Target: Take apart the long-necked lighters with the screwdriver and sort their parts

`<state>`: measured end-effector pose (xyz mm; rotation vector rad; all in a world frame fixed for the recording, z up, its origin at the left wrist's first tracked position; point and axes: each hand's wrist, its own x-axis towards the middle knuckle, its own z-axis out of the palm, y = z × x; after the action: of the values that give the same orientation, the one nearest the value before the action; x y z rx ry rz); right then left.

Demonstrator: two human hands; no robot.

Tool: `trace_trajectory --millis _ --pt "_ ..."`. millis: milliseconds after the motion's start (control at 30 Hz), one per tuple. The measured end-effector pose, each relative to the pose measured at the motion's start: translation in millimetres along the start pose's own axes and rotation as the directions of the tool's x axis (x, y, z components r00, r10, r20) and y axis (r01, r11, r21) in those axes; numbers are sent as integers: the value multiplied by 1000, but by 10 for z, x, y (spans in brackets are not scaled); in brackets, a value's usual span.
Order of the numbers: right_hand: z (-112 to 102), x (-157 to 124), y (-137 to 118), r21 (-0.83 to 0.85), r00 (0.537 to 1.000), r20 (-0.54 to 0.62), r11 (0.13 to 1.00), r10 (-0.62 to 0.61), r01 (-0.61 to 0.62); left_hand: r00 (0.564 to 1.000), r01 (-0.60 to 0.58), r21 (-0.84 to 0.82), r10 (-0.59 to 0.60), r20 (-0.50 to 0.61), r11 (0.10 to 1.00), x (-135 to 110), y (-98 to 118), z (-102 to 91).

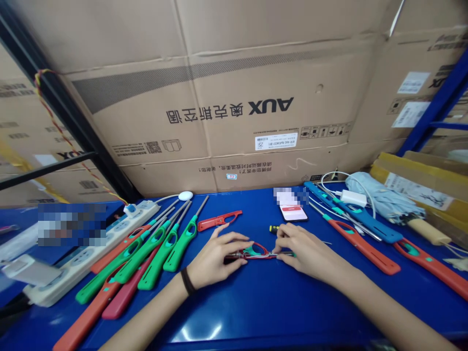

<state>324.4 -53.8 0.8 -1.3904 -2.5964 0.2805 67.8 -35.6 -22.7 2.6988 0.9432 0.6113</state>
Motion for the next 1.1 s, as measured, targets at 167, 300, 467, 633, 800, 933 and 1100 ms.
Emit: trace_trajectory --millis 167,300,467,633,800,933,1100 --pt "-1 -50 63 53 996 -84 999 10 -6 976 171 35 -164 -142 985 -3 -346 -290" --pt "4 -109 68 85 994 -112 996 12 -2 959 282 215 -271 -80 935 20 -615 -383" --pt "17 -224 61 126 989 -149 992 20 -1 964 260 259 -265 -17 930 102 -689 -357" --pt "0 -350 125 167 986 -163 986 25 3 967 249 200 -256 6 948 164 -741 -404" --pt "-7 -297 94 206 972 -232 978 28 21 954 296 86 -291 -70 951 218 -614 -493" --pt "37 -119 -64 191 930 -366 977 -22 98 974 227 -174 -224 38 958 230 -220 -468" --pt "163 90 -148 209 923 -375 962 -90 178 976 209 -364 -169 139 908 218 29 -415"
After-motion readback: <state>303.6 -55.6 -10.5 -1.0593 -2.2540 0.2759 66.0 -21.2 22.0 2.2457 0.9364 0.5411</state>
